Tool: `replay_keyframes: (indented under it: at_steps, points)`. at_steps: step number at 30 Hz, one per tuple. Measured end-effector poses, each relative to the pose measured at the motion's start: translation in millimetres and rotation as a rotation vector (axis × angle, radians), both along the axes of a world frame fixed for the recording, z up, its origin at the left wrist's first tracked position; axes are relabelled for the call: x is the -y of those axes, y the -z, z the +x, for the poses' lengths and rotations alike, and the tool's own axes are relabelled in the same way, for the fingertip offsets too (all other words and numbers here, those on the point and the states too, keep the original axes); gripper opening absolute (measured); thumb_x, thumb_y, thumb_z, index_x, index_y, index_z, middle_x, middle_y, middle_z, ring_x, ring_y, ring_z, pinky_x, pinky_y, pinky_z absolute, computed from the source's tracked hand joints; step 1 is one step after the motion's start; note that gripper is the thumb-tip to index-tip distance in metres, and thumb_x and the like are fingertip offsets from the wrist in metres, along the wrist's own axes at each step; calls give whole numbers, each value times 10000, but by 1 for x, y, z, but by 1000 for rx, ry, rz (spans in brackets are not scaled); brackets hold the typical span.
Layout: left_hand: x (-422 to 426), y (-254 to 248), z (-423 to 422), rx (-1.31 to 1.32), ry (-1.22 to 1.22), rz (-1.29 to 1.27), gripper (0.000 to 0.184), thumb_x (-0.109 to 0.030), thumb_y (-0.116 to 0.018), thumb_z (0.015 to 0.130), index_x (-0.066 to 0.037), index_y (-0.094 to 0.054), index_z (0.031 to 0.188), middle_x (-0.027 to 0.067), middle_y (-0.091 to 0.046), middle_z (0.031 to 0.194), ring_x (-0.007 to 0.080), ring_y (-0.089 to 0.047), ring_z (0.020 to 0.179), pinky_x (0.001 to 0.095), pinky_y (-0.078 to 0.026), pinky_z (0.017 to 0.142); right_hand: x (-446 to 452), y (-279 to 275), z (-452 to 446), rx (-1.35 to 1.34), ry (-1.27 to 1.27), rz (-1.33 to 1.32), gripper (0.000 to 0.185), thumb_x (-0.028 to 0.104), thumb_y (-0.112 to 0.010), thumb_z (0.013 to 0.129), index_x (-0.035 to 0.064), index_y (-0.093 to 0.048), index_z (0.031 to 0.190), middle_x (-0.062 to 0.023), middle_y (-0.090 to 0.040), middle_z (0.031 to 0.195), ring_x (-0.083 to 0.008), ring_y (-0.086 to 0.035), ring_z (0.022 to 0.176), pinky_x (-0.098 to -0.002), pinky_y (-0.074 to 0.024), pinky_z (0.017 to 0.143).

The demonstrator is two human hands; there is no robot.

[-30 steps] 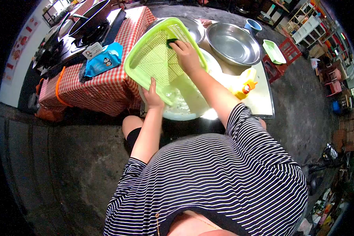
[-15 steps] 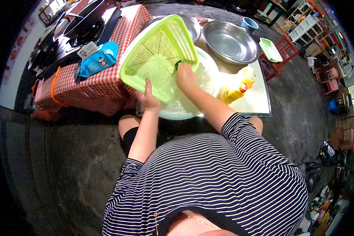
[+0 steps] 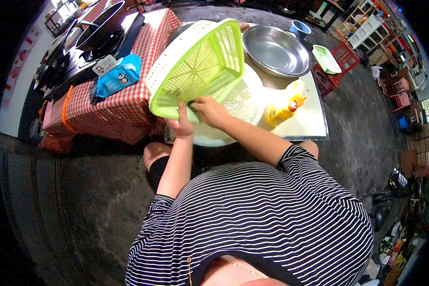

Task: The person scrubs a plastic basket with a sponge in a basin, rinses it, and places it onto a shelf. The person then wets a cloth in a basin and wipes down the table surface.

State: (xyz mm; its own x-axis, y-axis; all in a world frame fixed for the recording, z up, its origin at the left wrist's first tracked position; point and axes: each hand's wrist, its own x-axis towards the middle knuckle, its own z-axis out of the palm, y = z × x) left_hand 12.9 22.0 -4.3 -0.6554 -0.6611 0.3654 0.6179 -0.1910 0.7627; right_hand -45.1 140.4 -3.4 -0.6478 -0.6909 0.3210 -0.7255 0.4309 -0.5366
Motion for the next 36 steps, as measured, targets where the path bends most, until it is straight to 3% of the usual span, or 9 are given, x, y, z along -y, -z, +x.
replay_keyframes:
  at_steps: [6, 7, 9, 12, 17, 20, 27, 30, 36]
  points:
    - [-10, -15, 0, -47, -31, 22, 503, -88, -574, 931, 23, -357, 1370, 139, -464, 1342, 243, -489, 1188, 389, -409, 1008, -27, -8, -32, -181, 264, -3, 225, 123, -587, 853, 87, -688, 1050, -134, -608, 1025, -309, -587, 998, -392, -487, 826]
    - [-11, -16, 1, -47, -31, 3, 502, -95, -564, 934, 9, -354, 1377, 138, -457, 1353, 248, -490, 1191, 397, -416, 1009, -41, -22, -38, -360, 279, 38, 216, 107, -575, 859, 66, -678, 1045, -140, -605, 1019, -305, -593, 969, -380, -490, 818]
    - [-14, -23, 3, -60, -48, 16, 500, -101, -549, 938, -4, -349, 1386, 139, -451, 1363, 255, -490, 1196, 407, -424, 1011, -55, -49, -48, -148, 465, -85, 233, 67, -568, 846, 47, -665, 1056, -142, -602, 1017, -315, -571, 964, -366, -489, 824]
    - [-21, -36, 4, -102, -81, 42, 496, -105, -540, 943, -7, -346, 1389, 143, -454, 1358, 258, -487, 1199, 412, -426, 1011, -66, -28, -62, -530, 423, -84, 260, 37, -562, 831, 36, -652, 1075, -149, -591, 1049, -331, -538, 971, -373, -481, 832]
    - [-20, -31, -5, -60, -96, 19, 502, -123, -547, 945, -21, -344, 1393, 144, -452, 1360, 260, -488, 1197, 412, -434, 1005, -38, -13, 3, -12, 215, -34, 355, -11, -578, 768, 60, -651, 1108, -133, -557, 1103, -312, -508, 1030, -378, -452, 914]
    - [-24, -34, -2, -89, -53, 146, 515, -130, -566, 939, -17, -345, 1390, 145, -451, 1361, 260, -491, 1192, 416, -439, 999, -41, -5, 19, -211, 29, -53, 290, 15, -574, 757, 80, -672, 1023, -145, -583, 1046, -322, -537, 1023, -372, -477, 882]
    - [-19, -29, 3, -63, -94, 111, 527, -142, -579, 935, -18, -344, 1389, 145, -454, 1356, 265, -493, 1192, 421, -437, 1000, -66, -25, -57, -414, 414, 33, 329, 46, -569, 792, 121, -679, 1092, -92, -593, 1114, -306, -542, 1038, -384, -460, 908]
    - [-25, -25, 0, -69, -90, 95, 530, -148, -584, 934, -11, -345, 1386, 148, -452, 1359, 264, -494, 1192, 416, -433, 1000, -60, -10, -48, -434, 405, 65, 346, 42, -573, 786, 121, -676, 1107, -90, -592, 1118, -303, -532, 1052, -383, -454, 917]
    - [-19, -4, -5, 18, -174, -60, 514, -172, -565, 949, 7, -348, 1379, 143, -460, 1346, 253, -501, 1176, 392, -442, 976, -46, 20, -11, -116, -21, 109, 367, 34, -597, 784, 151, -671, 1123, -86, -584, 1110, -320, -508, 1068, -378, -456, 927]
